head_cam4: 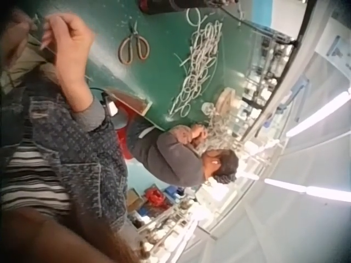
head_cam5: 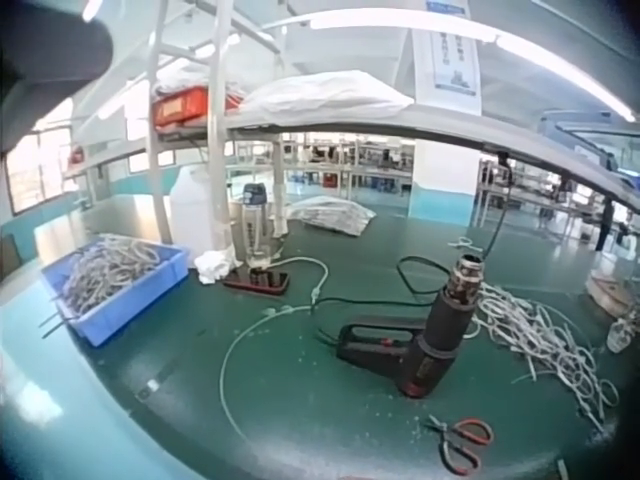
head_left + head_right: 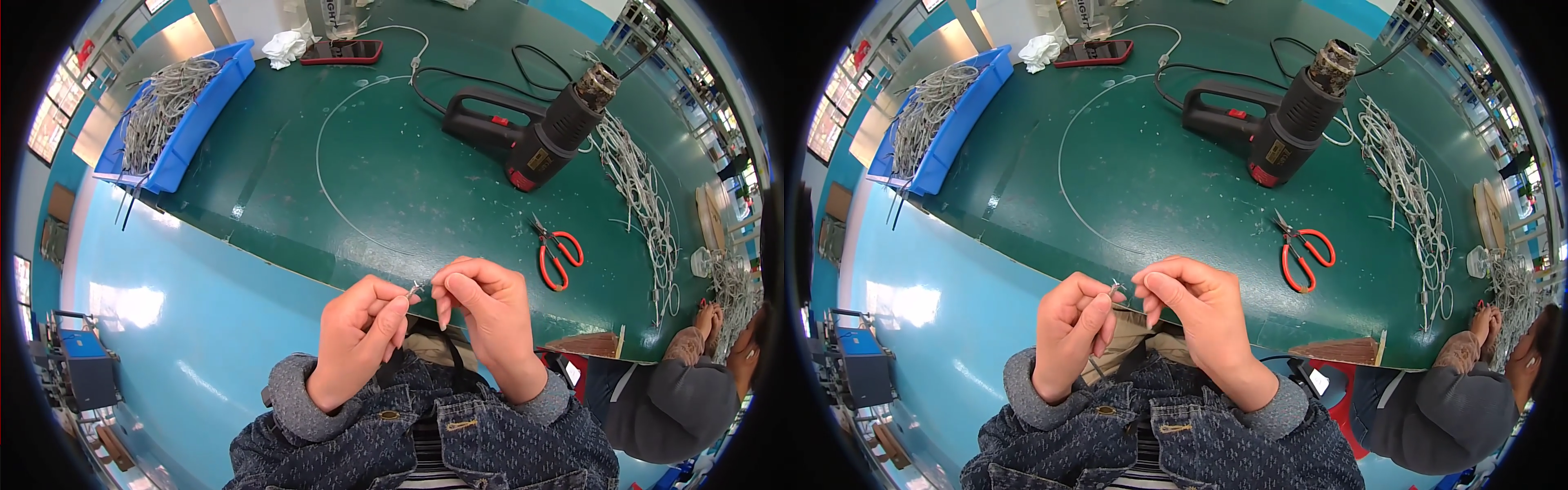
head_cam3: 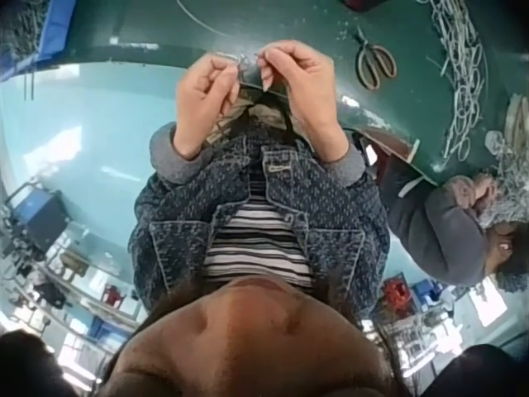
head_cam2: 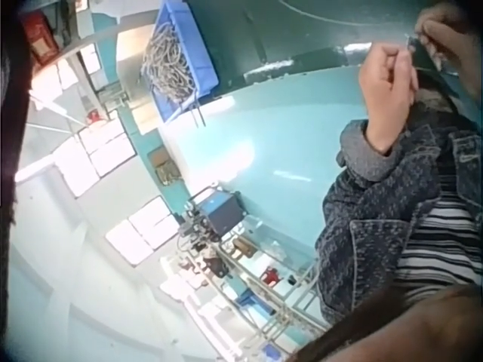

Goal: The recorder is preparing electrical cables by applying heat shrink tubing and using a heat gun at a manual assembly station.

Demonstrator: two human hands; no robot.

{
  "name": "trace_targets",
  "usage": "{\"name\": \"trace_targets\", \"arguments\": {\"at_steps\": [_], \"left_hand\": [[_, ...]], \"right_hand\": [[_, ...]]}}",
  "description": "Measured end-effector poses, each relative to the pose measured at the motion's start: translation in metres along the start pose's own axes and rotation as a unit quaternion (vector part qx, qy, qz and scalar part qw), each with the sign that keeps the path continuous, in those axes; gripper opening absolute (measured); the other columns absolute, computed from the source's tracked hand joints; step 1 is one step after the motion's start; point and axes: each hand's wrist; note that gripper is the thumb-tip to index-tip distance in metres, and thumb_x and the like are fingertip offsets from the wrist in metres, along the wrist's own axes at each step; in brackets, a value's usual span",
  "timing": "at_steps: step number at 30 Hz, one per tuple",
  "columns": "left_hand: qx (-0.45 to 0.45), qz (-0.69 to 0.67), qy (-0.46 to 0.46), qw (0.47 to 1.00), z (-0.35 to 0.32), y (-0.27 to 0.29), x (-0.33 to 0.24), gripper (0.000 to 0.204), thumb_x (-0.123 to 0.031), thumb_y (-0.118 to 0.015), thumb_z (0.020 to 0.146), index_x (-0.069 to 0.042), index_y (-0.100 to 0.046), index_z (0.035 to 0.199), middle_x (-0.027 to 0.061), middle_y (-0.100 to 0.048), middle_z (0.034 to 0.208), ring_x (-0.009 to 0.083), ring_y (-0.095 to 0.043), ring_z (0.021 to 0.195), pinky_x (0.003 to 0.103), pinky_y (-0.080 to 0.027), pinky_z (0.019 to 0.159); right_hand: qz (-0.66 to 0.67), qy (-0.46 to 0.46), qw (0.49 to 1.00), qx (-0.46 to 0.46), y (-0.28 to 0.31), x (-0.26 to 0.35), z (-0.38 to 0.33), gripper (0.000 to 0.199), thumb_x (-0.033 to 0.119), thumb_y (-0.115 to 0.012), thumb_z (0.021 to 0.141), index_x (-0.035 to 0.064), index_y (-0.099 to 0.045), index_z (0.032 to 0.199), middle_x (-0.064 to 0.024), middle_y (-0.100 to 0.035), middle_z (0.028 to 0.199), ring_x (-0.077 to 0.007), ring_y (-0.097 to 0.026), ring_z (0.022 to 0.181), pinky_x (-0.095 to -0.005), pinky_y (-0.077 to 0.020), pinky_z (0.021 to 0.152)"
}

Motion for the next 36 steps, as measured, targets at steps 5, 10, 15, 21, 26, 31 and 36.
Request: {"name": "trace_targets", "arguments": {"at_steps": [5, 10, 15, 21, 26, 31, 36], "left_hand": [[-0.004, 0.009, -0.007, 1.000, 0.002, 0.000, 0.002, 0.013, -0.011, -0.050, 0.094, 0.002, -0.054, 0.093, 0.0004, -0.053, 0.058, 0.0016, -0.042, 0.044, 0.017, -0.030, 0.041], [-0.001, 0.016, -0.013, 1.000, 0.003, -0.003, 0.001, 0.011, -0.008, -0.046, 0.094, 0.002, -0.052, 0.091, 0.0024, -0.050, 0.056, 0.0037, -0.041, 0.043, 0.017, -0.029, 0.038], [0.000, 0.016, -0.016, 1.000, 0.002, -0.004, 0.001, 0.011, -0.007, -0.047, 0.094, 0.002, -0.052, 0.092, 0.0021, -0.050, 0.056, 0.0035, -0.042, 0.044, 0.016, -0.029, 0.038], [0.000, 0.030, -0.020, 0.999, 0.002, -0.005, 0.001, 0.011, -0.008, -0.048, 0.094, 0.002, -0.053, 0.092, 0.0019, -0.051, 0.058, 0.0028, -0.042, 0.044, 0.016, -0.030, 0.038], [-0.006, 0.037, -0.019, 0.999, 0.002, -0.006, 0.001, 0.011, -0.008, -0.048, 0.094, 0.002, -0.053, 0.091, 0.0017, -0.052, 0.058, 0.0024, -0.042, 0.045, 0.016, -0.030, 0.039], [-0.003, 0.050, -0.022, 0.998, 0.002, -0.006, 0.001, 0.012, -0.009, -0.049, 0.093, 0.002, -0.053, 0.091, 0.0014, -0.052, 0.058, 0.0022, -0.042, 0.045, 0.016, -0.031, 0.039], [-0.004, 0.073, -0.048, 0.996, 0.003, -0.006, 0.004, 0.011, -0.008, -0.048, 0.094, 0.002, -0.053, 0.092, 0.0017, -0.052, 0.058, 0.0026, -0.042, 0.045, 0.016, -0.031, 0.039]], "right_hand": [[0.071, -0.024, 0.997, -0.027, -0.005, -0.004, 0.000, 0.010, 0.001, -0.053, 0.087, -0.0058, -0.061, 0.089, -0.0114, -0.061, 0.080, -0.0152, -0.057, 0.064, -0.0261, -0.0486, 0.054], [0.090, -0.056, 0.994, -0.026, -0.007, -0.003, 0.000, 0.009, 0.003, -0.054, 0.088, -0.0040, -0.059, 0.087, -0.0109, -0.060, 0.079, -0.0149, -0.057, 0.064, -0.0263, -0.0487, 0.054], [0.117, -0.066, 0.991, -0.020, -0.007, -0.006, 0.000, 0.010, 0.006, -0.057, 0.087, -0.0022, -0.057, 0.082, -0.0091, -0.058, 0.077, -0.0130, -0.054, 0.063, -0.0245, -0.0456, 0.053], [0.105, -0.059, 0.992, -0.025, -0.008, -0.010, 0.001, 0.010, 0.007, -0.058, 0.087, -0.0008, -0.057, 0.080, -0.0066, -0.055, 0.078, -0.0103, -0.049, 0.063, -0.0218, -0.0399, 0.053], [0.096, -0.059, 0.993, -0.020, -0.007, -0.010, 0.000, 0.008, 0.006, -0.059, 0.085, -0.0003, -0.058, 0.080, -0.0062, -0.054, 0.081, -0.0095, -0.048, 0.065, -0.0210, -0.0380, 0.054], [0.059, -0.030, 0.997, -0.028, -0.007, -0.009, 0.000, 0.005, 0.002, -0.059, 0.084, -0.0010, -0.058, 0.081, -0.0064, -0.055, 0.081, -0.0097, -0.049, 0.064, -0.0212, -0.0385, 0.054], [-0.082, 0.111, 0.990, -0.013, -0.011, -0.010, -0.001, 0.002, -0.002, -0.056, 0.083, -0.0025, -0.059, 0.083, -0.0066, -0.055, 0.083, -0.0099, -0.050, 0.066, -0.0210, -0.0398, 0.055]]}}
Point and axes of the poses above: each hand's wrist, its own z-axis towards the middle knuckle, its own y-axis out of the back of the hand, x = y × z
